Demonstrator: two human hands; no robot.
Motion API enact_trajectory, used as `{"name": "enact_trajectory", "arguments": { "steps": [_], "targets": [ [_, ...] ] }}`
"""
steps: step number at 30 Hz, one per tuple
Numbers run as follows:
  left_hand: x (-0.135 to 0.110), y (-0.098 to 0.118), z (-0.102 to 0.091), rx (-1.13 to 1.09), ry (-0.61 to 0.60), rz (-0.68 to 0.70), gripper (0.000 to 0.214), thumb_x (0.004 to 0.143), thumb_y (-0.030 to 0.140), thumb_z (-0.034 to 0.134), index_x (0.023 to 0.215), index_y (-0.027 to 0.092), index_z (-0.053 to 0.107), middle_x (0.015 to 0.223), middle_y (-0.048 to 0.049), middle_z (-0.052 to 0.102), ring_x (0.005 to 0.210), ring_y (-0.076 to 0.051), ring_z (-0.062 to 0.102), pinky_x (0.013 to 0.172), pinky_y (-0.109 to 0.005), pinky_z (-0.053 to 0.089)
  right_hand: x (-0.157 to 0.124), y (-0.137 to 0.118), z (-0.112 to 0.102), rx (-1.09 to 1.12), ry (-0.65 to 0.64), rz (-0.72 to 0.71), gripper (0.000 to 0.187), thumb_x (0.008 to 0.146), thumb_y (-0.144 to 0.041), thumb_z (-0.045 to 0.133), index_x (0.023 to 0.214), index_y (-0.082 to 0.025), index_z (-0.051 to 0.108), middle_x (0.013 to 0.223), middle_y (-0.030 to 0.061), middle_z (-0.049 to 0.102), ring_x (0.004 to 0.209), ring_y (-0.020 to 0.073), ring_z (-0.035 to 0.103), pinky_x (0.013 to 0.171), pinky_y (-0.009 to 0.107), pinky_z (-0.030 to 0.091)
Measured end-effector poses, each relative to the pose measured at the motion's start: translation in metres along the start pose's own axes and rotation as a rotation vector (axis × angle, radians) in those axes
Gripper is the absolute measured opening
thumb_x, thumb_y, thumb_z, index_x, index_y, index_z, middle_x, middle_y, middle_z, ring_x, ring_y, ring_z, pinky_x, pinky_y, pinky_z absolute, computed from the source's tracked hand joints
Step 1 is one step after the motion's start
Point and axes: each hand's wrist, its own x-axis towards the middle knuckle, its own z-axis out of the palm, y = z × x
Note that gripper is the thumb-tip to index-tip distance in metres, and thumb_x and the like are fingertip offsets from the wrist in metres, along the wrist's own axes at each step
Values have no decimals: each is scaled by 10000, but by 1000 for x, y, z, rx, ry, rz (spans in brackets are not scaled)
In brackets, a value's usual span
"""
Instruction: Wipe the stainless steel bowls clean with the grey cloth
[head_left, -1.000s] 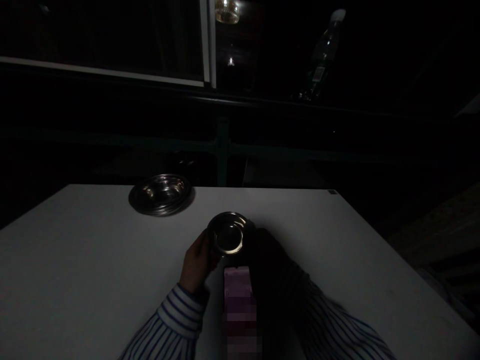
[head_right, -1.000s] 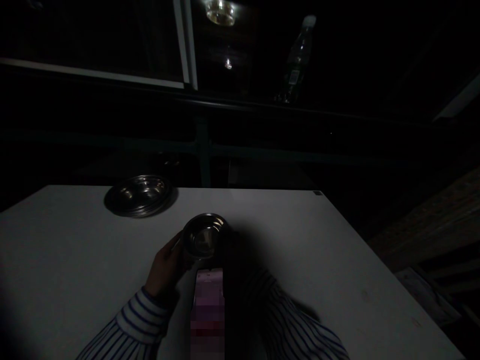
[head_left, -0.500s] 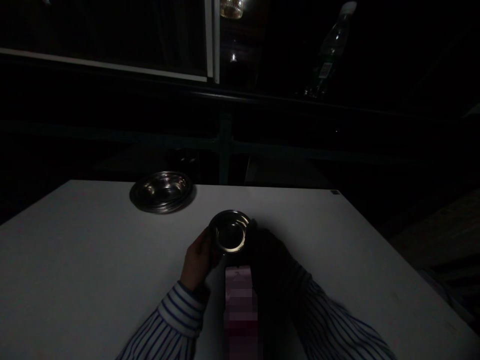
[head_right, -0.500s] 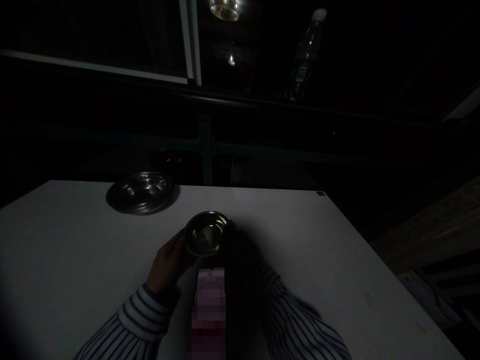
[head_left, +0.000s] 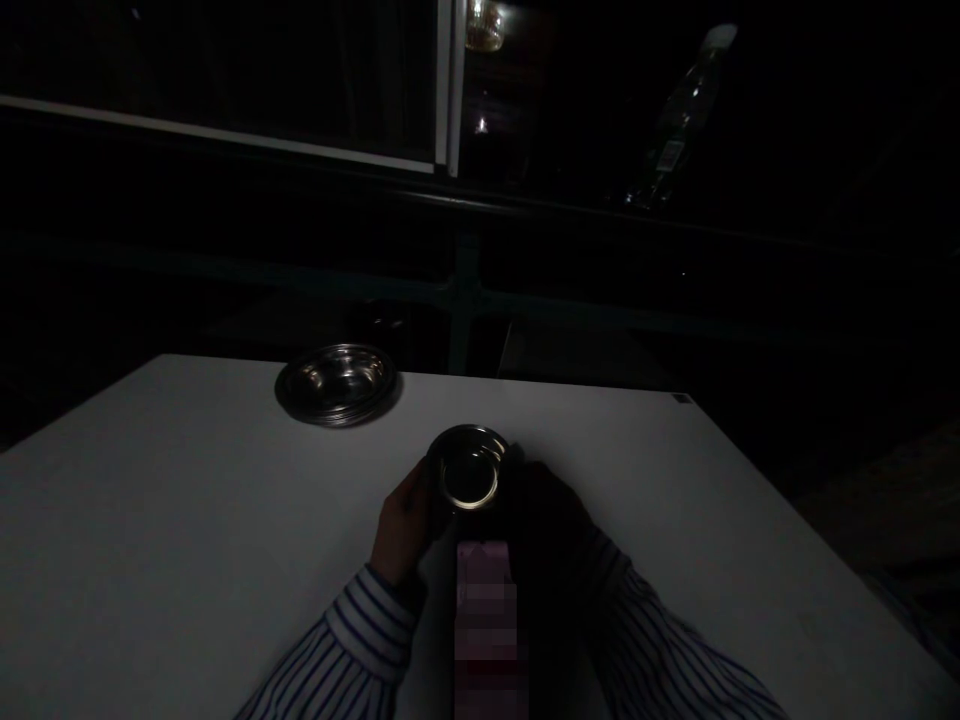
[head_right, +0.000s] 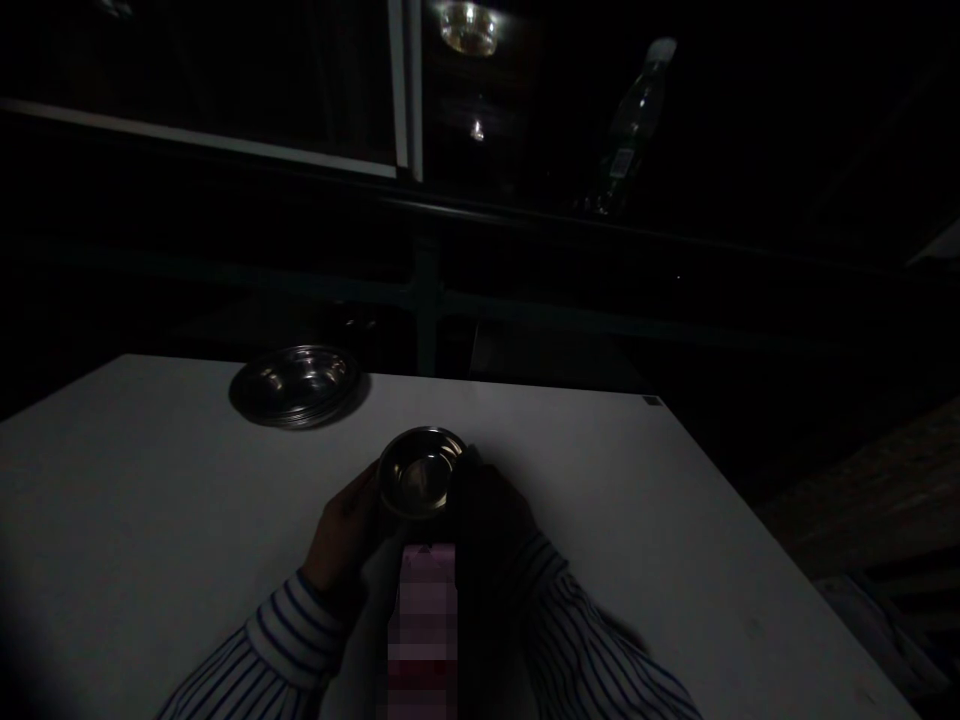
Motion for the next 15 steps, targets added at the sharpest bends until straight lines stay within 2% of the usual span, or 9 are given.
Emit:
{"name": "enact_trajectory", "arguments": {
  "steps": [3, 6, 10, 15],
  "targets": [
    [2, -1, -2, 41, 29, 77, 485, 767, 407, 527, 1158, 125, 588, 1027, -106, 688, 971, -245, 616, 784, -327, 488, 21, 13, -6, -3, -46, 36, 396, 835, -400, 528, 1162, -176, 519, 1050, 109, 581, 889, 196, 581, 739, 322, 472],
    [6, -3, -2, 15, 17, 115, 452, 772, 397, 527, 1139, 145, 604, 1155, -95, 637, 1106, -251, 547, 938, -368, 409, 45, 23, -15, -42, -170, 38, 335, 828, -361, 516, 1129, -215, 547, 1035, 92, 600, 911, 201, 583, 729, 278, 446],
    [8, -3, -3, -18, -10, 137, 464, 770, 418, 516, 1129, 138, 609, 1169, -102, 629, 1106, -257, 549, 941, -377, 416, 76, 22, -25, -133, -270, -11, 319, 904, -275, 332, 1115, -204, 561, 1072, 95, 600, 956, 186, 573, 760, 266, 422],
    [5, -1, -3, 14, -33, 173, 425, 795, 388, 490, 1136, 157, 599, 1152, -90, 641, 1074, -254, 570, 928, -380, 427, 107, 8, -24, -204, -307, -115, 307, 857, -247, 392, 1089, -194, 587, 1094, 120, 594, 991, 260, 555, 782, 363, 420]
  ]
}}
